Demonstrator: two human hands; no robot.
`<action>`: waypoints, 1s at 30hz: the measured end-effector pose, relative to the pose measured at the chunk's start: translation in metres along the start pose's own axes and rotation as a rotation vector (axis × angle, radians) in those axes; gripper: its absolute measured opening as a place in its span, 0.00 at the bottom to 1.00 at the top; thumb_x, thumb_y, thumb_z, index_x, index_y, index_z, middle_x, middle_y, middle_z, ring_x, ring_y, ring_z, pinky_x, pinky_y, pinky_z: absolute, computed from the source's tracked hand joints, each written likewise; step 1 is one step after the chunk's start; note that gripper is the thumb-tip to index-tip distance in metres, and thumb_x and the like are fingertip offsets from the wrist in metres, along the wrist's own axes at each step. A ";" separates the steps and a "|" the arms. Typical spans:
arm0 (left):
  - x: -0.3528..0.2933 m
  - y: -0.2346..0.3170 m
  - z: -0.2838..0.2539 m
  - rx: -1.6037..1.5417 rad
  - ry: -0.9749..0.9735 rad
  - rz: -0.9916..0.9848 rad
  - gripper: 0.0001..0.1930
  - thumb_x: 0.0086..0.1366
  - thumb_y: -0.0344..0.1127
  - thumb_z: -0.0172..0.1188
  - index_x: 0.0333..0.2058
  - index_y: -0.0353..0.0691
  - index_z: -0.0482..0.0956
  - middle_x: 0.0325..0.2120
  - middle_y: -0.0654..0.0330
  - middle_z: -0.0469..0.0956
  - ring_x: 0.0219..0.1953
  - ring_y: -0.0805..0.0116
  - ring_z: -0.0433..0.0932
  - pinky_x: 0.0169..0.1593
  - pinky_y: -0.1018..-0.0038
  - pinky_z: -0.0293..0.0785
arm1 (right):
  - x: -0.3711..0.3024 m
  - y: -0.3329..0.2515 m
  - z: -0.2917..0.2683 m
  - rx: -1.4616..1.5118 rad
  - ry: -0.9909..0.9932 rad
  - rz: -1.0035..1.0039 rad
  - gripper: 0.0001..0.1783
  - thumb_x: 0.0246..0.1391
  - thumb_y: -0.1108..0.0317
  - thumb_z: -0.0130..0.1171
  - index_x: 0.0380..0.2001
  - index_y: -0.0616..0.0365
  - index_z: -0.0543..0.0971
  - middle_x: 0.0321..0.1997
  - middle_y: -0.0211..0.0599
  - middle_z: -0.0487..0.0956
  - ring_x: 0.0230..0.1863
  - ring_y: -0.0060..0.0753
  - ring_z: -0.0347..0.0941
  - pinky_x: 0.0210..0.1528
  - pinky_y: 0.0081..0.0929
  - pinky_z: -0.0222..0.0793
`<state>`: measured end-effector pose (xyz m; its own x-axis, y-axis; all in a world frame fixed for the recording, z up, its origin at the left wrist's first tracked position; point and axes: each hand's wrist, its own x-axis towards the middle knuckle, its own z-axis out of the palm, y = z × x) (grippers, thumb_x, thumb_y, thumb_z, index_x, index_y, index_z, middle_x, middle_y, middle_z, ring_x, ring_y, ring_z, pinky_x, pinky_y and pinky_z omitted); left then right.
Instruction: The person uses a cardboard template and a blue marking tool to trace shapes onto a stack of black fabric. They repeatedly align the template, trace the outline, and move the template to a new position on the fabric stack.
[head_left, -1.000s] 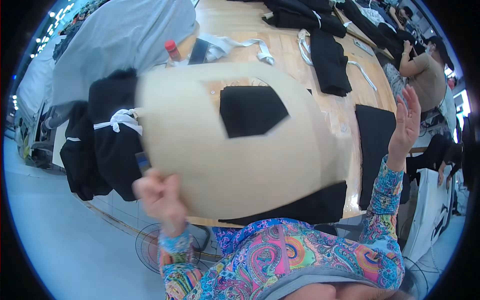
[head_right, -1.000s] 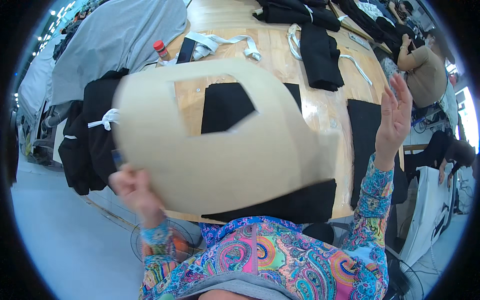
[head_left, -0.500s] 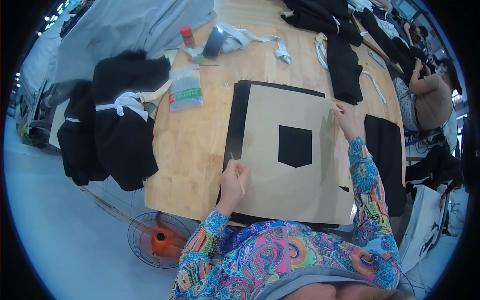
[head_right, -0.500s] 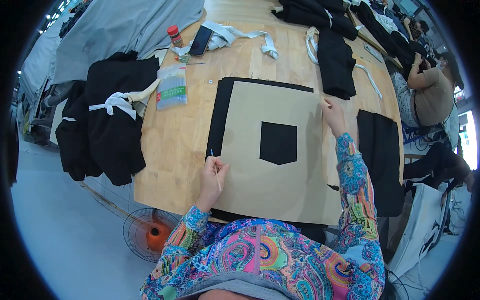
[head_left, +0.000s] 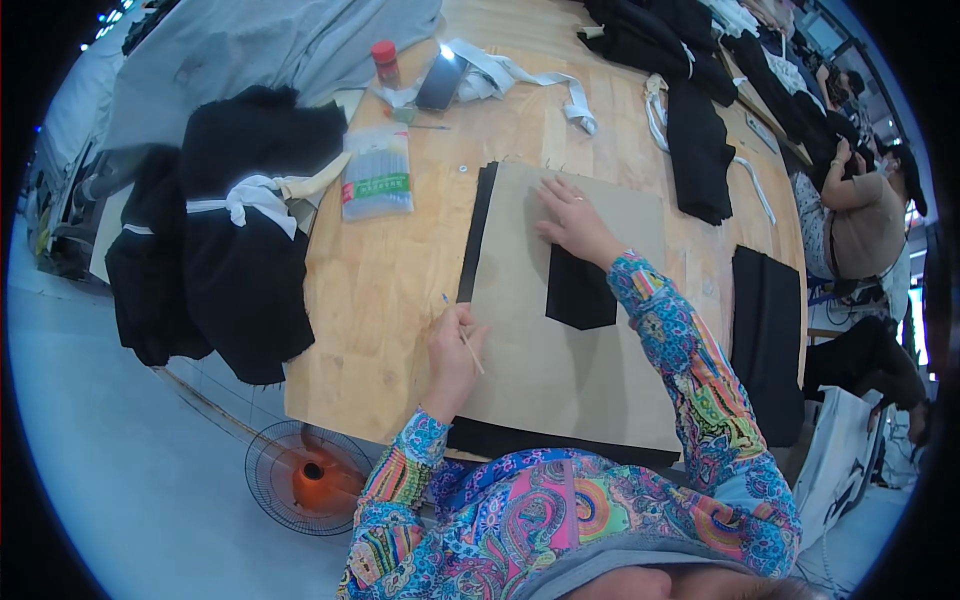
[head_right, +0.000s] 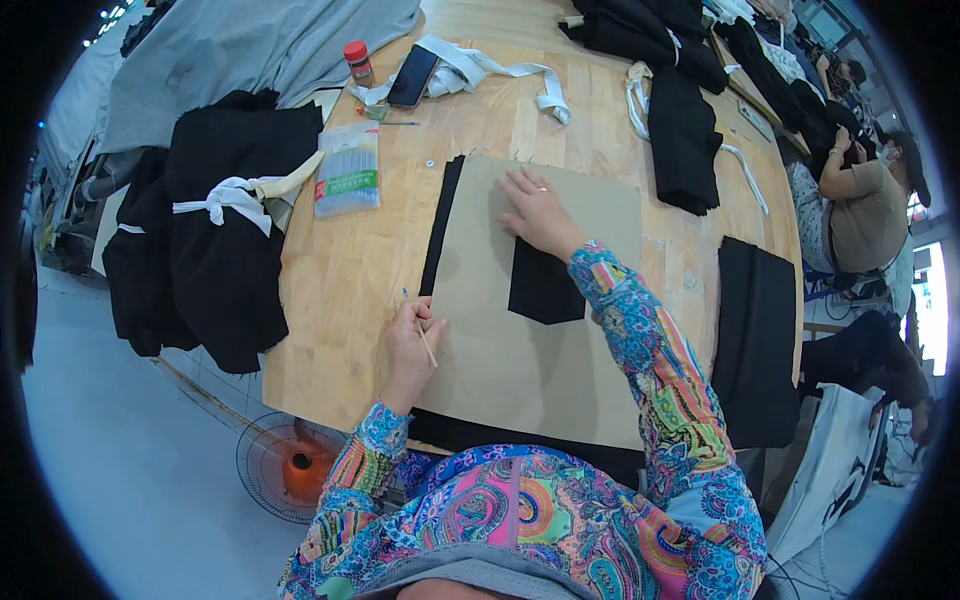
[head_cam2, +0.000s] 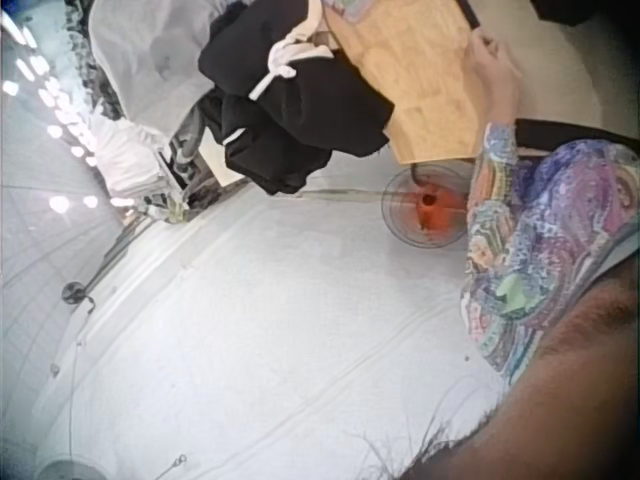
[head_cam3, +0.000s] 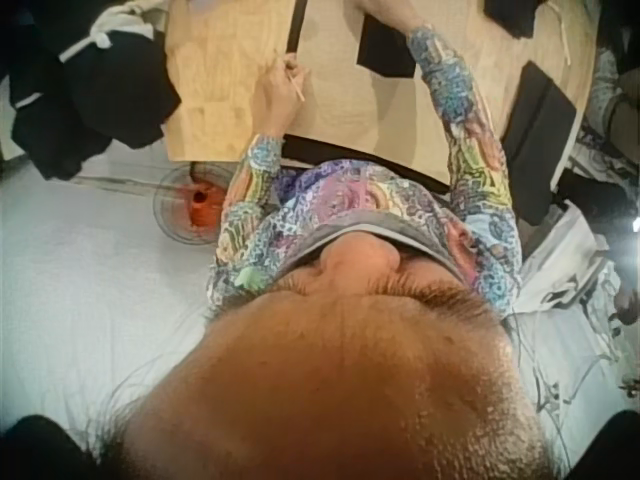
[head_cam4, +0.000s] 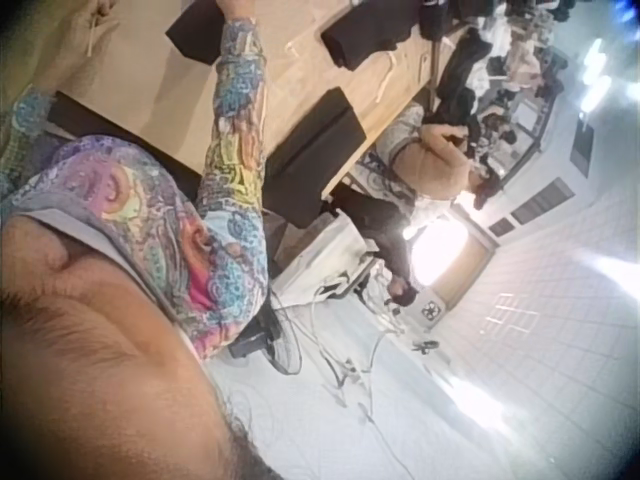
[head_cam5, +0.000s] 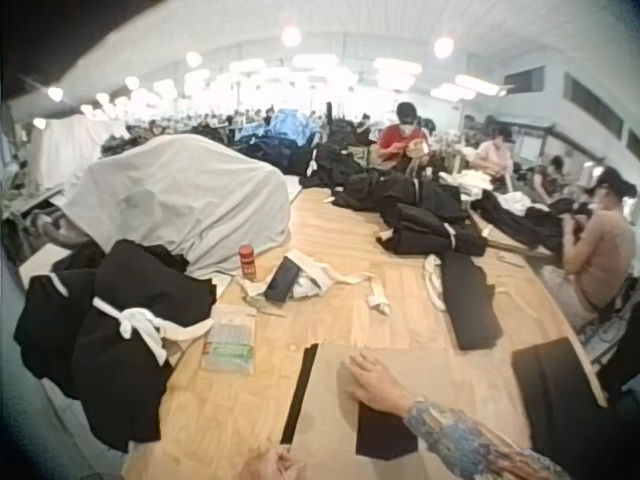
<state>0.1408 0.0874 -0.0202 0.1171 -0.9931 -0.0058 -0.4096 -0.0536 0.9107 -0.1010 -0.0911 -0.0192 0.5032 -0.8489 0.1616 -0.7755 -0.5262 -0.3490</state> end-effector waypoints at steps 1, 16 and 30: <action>0.000 -0.002 0.000 0.006 0.000 0.010 0.13 0.54 0.21 0.65 0.31 0.36 0.67 0.41 0.54 0.76 0.24 0.80 0.67 0.32 0.80 0.69 | 0.007 -0.006 0.003 -0.006 -0.036 0.017 0.34 0.52 0.56 0.60 0.59 0.59 0.66 0.67 0.48 0.60 0.70 0.50 0.50 0.67 0.50 0.48; -0.006 -0.001 -0.003 -0.183 0.007 -0.067 0.13 0.55 0.21 0.64 0.31 0.37 0.66 0.42 0.59 0.74 0.26 0.83 0.62 0.32 0.83 0.66 | 0.027 -0.020 0.007 -0.025 -0.211 0.088 0.38 0.55 0.47 0.55 0.62 0.59 0.61 0.69 0.44 0.57 0.71 0.47 0.48 0.67 0.56 0.42; -0.013 -0.004 -0.011 -0.249 -0.037 -0.142 0.13 0.55 0.21 0.64 0.32 0.38 0.68 0.25 0.70 0.63 0.25 0.83 0.61 0.29 0.84 0.62 | 0.033 -0.020 0.011 -0.078 -0.279 0.099 0.39 0.55 0.44 0.55 0.64 0.52 0.60 0.71 0.41 0.55 0.72 0.44 0.46 0.66 0.63 0.41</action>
<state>0.1507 0.1014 -0.0195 0.1220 -0.9809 -0.1515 -0.1558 -0.1696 0.9731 -0.0650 -0.1080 -0.0168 0.5007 -0.8553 -0.1335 -0.8475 -0.4529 -0.2766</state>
